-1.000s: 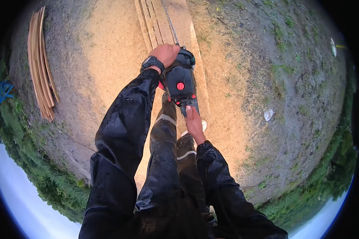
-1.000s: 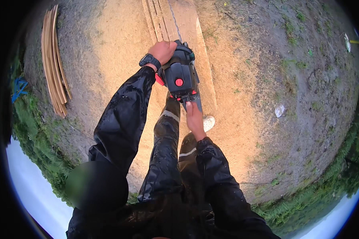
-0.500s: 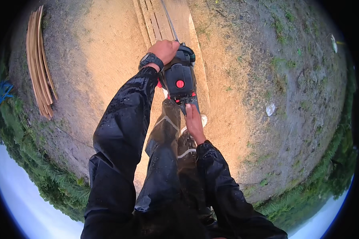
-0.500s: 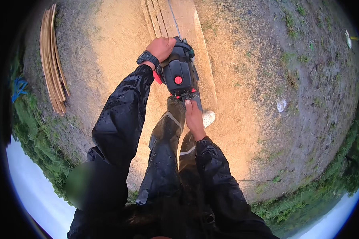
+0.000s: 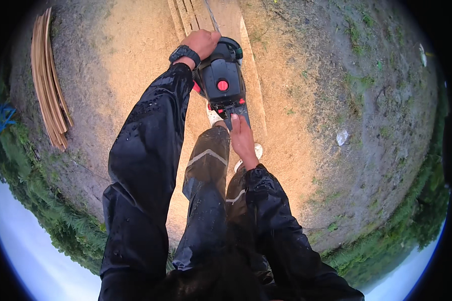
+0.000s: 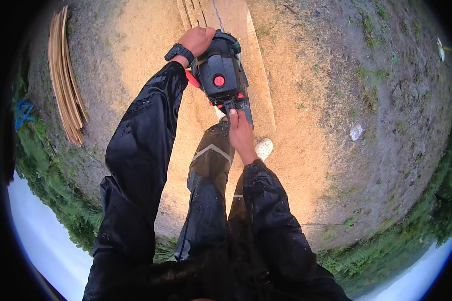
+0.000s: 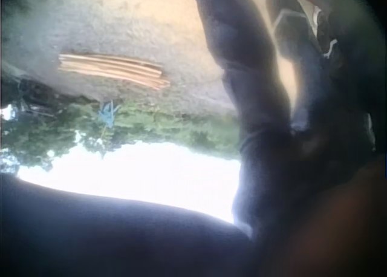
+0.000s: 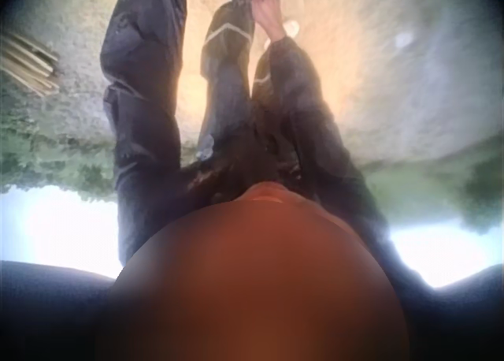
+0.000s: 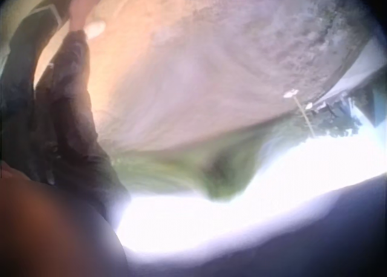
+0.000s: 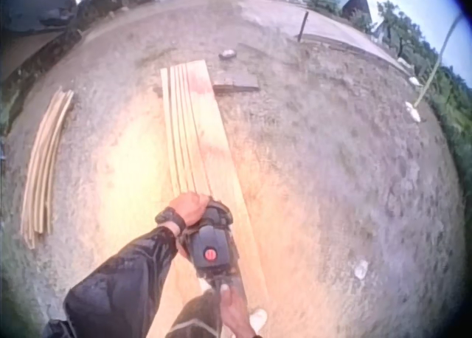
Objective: The person cuts a wooden plank using a chainsaw.
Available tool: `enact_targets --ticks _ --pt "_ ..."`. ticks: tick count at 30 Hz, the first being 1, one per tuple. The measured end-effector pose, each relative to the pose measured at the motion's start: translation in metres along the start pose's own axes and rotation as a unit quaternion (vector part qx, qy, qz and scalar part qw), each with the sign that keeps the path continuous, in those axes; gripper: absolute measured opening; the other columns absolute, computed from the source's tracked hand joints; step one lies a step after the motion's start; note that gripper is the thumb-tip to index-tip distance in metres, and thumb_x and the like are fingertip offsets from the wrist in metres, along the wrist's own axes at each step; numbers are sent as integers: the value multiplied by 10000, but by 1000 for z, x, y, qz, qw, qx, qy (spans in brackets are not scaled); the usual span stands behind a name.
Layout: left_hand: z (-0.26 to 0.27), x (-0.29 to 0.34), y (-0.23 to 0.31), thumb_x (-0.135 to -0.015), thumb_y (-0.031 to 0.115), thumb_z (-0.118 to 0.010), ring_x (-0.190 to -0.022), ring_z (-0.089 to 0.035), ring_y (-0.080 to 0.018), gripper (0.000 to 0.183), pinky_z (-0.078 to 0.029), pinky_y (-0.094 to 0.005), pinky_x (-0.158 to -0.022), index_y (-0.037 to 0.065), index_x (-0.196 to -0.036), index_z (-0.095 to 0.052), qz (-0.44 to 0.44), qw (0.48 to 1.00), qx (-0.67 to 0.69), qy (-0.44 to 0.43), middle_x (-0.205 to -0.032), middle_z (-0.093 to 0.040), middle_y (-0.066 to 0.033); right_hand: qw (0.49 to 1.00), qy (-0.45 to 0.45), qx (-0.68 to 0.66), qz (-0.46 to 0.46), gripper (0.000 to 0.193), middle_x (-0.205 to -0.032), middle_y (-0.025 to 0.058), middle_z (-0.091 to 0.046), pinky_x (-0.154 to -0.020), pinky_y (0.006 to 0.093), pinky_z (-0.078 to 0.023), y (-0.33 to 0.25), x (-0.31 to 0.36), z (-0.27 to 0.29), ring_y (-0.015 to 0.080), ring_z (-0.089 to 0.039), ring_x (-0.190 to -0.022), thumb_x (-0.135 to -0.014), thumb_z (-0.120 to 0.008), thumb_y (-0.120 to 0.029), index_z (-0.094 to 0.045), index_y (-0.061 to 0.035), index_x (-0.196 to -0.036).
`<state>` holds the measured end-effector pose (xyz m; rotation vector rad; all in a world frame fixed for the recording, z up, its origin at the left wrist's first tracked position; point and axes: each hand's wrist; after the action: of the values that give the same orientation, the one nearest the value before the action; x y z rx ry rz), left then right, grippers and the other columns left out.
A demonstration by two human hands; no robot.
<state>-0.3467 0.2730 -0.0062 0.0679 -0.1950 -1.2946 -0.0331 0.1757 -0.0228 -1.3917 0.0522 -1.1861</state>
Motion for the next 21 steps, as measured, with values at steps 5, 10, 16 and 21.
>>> enact_targets --ticks 5,10,16,21 --pt "-9 32 45 -946 185 -476 -832 -687 -448 187 -559 -537 -706 50 -955 -605 -9 1000 -8 -26 -904 -695 -255 1000 3 -9 11 486 -1063 318 -667 -868 569 -456 42 22 14 538 -605 -1031 -1075 -389 -469 -574 -47 -1228" --pt "-27 75 74 -932 179 -491 -832 -685 -455 176 -558 -541 -711 44 -940 -603 36 999 18 -31 -889 -695 -252 999 -28 -20 -10 495 -1084 319 -659 -880 553 -455 80 58 22 539 -595 -1060 -1077 -390 -464 -561 -29 -1240" --pt "-10 99 117 -957 217 -457 -963 -696 -438 278 -568 -534 -809 80 -1029 -688 79 992 42 -88 -1047 -716 -227 1000 -1 -23 19 510 -922 206 -649 -737 422 -489 122 81 23 318 -635 -788 -1081 -399 -464 -578 -4 -1211" --pt "-27 129 125 -955 232 -454 -919 -686 -448 259 -558 -541 -780 74 -989 -657 84 993 34 -74 -996 -703 -241 1000 -15 -8 12 527 -1033 246 -665 -842 454 -478 121 114 31 420 -637 -958 -1079 -382 -462 -575 3 -1236"
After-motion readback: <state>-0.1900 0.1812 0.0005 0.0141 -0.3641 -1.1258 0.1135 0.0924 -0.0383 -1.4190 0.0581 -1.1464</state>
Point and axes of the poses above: each hand's wrist, its own x-axis away from the middle knuckle, its own z-axis out of the back of the hand, y = z × x
